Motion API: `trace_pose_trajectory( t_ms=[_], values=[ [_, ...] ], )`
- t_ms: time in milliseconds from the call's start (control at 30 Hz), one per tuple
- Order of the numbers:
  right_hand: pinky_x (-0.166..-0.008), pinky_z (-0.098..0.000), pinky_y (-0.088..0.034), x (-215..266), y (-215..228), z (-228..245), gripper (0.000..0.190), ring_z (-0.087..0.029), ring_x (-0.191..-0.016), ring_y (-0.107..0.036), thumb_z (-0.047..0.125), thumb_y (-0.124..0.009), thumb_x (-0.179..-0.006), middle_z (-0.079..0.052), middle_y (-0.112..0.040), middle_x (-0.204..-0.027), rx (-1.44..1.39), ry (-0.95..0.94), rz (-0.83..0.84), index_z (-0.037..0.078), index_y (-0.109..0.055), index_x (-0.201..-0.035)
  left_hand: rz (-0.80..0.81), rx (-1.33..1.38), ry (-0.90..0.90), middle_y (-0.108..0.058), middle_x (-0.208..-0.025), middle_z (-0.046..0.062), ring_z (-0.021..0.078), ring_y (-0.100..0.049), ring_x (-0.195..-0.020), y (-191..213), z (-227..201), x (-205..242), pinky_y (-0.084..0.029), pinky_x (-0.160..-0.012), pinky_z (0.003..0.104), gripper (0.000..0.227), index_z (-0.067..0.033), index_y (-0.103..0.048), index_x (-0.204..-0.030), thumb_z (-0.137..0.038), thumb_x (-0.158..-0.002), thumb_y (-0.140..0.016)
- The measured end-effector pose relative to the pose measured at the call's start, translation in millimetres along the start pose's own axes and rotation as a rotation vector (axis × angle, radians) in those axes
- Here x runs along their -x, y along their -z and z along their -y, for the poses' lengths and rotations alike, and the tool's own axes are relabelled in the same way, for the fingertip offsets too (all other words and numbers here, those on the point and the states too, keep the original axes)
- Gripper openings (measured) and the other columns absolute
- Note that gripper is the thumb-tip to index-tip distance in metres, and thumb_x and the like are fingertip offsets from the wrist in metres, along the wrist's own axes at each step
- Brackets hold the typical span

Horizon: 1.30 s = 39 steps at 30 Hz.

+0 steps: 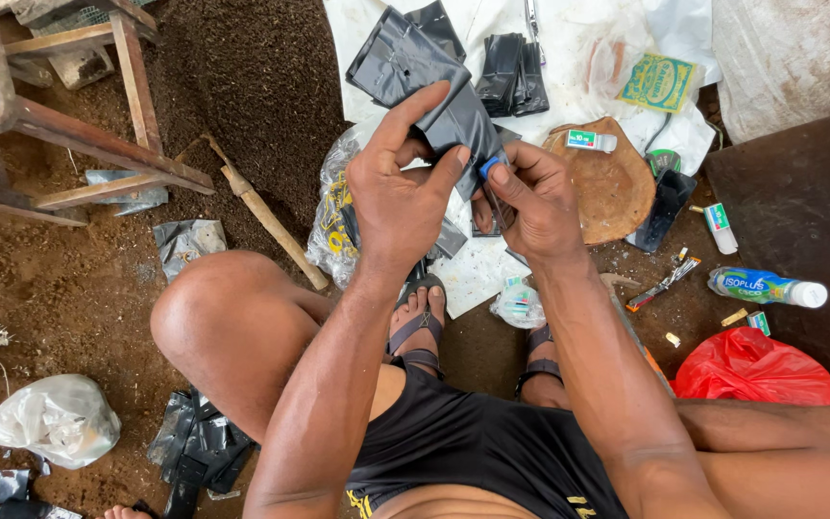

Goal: The person sits on the ground and uses a small green tool to press or adjust components on black rectangular hardware pieces. They handle several pieces one at a time, occasionally picking up and setting down small metal parts and tools.

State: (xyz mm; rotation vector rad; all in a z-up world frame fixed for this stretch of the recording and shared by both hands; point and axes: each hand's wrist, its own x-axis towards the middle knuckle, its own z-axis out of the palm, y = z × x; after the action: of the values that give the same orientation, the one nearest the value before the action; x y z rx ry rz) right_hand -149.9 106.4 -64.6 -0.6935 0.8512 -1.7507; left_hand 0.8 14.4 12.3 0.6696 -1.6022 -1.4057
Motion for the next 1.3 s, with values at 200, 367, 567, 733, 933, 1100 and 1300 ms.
trace_pose_trajectory(
  t_ms=[200, 367, 567, 733, 933, 1100, 1300],
  values=[
    [-0.062, -0.0332, -0.051, -2.0, 0.7, 1.5, 0.041, -0.021, -0.069, -0.065, 0.028, -0.075, -0.1, -0.014, -0.068, -0.089, -0.096, -0.051, 0.067, -0.007, -0.064, -0.12, -0.033, 0.039, 0.005, -0.07, -0.13, 0.013, 0.0092, -0.071, -0.1, 1.0, 2.5, -2.2, -0.061, -0.072, 0.02, 0.055, 0.0015, -0.058, -0.141, 0.013, -0.09, -0.074],
    [-0.063, -0.0266, -0.044, -3.1, 15.0, 6.8, 0.054, -0.014, -0.071, -0.055, 0.034, -0.075, -0.094, -0.007, -0.063, -0.093, -0.076, -0.092, 0.068, 0.0, -0.06, -0.133, -0.058, 0.145, 0.029, -0.07, -0.128, 0.01, 0.0119, -0.072, -0.104, 5.0, 16.6, -5.7, -0.061, -0.085, 0.025, 0.056, 0.0019, -0.059, -0.141, 0.015, -0.09, -0.076],
    [-0.058, -0.028, -0.043, -12.5, 43.7, 8.7, 0.044, -0.011, -0.062, -0.047, 0.032, -0.069, -0.102, -0.007, -0.063, -0.1, 0.102, 0.026, -0.161, -0.006, -0.062, -0.124, -0.1, 0.414, 0.315, -0.075, -0.108, 0.005, 0.0111, -0.07, -0.087, 3.9, 48.9, -9.5, -0.059, -0.069, 0.027, 0.043, -0.0036, -0.064, -0.137, 0.002, -0.096, -0.072],
    [-0.05, -0.0257, -0.045, -12.4, 56.6, -1.6, 0.044, -0.006, -0.053, -0.049, 0.039, -0.069, -0.097, -0.006, -0.07, -0.089, 0.203, -0.057, -0.191, -0.003, -0.07, -0.112, -0.025, 0.4, 0.503, -0.071, -0.091, 0.001, 0.0064, -0.059, -0.064, -12.7, 81.7, -10.6, -0.055, -0.054, 0.026, 0.03, -0.0073, -0.071, -0.131, -0.012, -0.101, -0.068],
    [-0.056, -0.0222, -0.043, -18.5, 85.9, -35.9, 0.021, -0.005, -0.065, -0.056, 0.011, -0.084, -0.092, 0.001, -0.066, -0.08, 0.281, -0.124, -0.261, -0.001, -0.07, -0.1, 0.039, 0.301, 0.577, -0.07, -0.083, 0.002, 0.0091, -0.057, -0.051, -29.2, 122.0, -6.6, -0.046, -0.046, 0.026, 0.028, -0.0074, -0.072, -0.128, -0.012, -0.102, -0.066],
    [-0.065, -0.0219, -0.05, -18.3, 110.1, -59.2, 0.016, -0.005, -0.074, -0.061, 0.001, -0.083, -0.09, 0.001, -0.069, -0.087, 0.36, -0.117, -0.266, 0.0, -0.071, -0.101, 0.057, 0.242, 0.652, -0.055, -0.069, 0.002, 0.0093, -0.052, -0.047, -31.0, 153.2, -10.3, -0.042, -0.041, 0.027, 0.042, -0.0177, -0.064, -0.142, -0.012, -0.1, -0.065],
    [-0.075, -0.0225, -0.055, -5.1, 128.5, -99.2, 0.03, -0.006, -0.084, -0.066, 0.001, -0.08, -0.088, -0.001, -0.074, -0.098, 0.503, -0.124, -0.243, 0.001, -0.072, -0.117, 0.004, 0.007, 0.815, -0.067, -0.076, 0.008, 0.0111, -0.059, -0.05, -23.1, 198.7, -6.1, -0.047, -0.042, 0.029, 0.051, -0.0225, -0.057, -0.147, -0.011, -0.098, -0.062]
  ],
)
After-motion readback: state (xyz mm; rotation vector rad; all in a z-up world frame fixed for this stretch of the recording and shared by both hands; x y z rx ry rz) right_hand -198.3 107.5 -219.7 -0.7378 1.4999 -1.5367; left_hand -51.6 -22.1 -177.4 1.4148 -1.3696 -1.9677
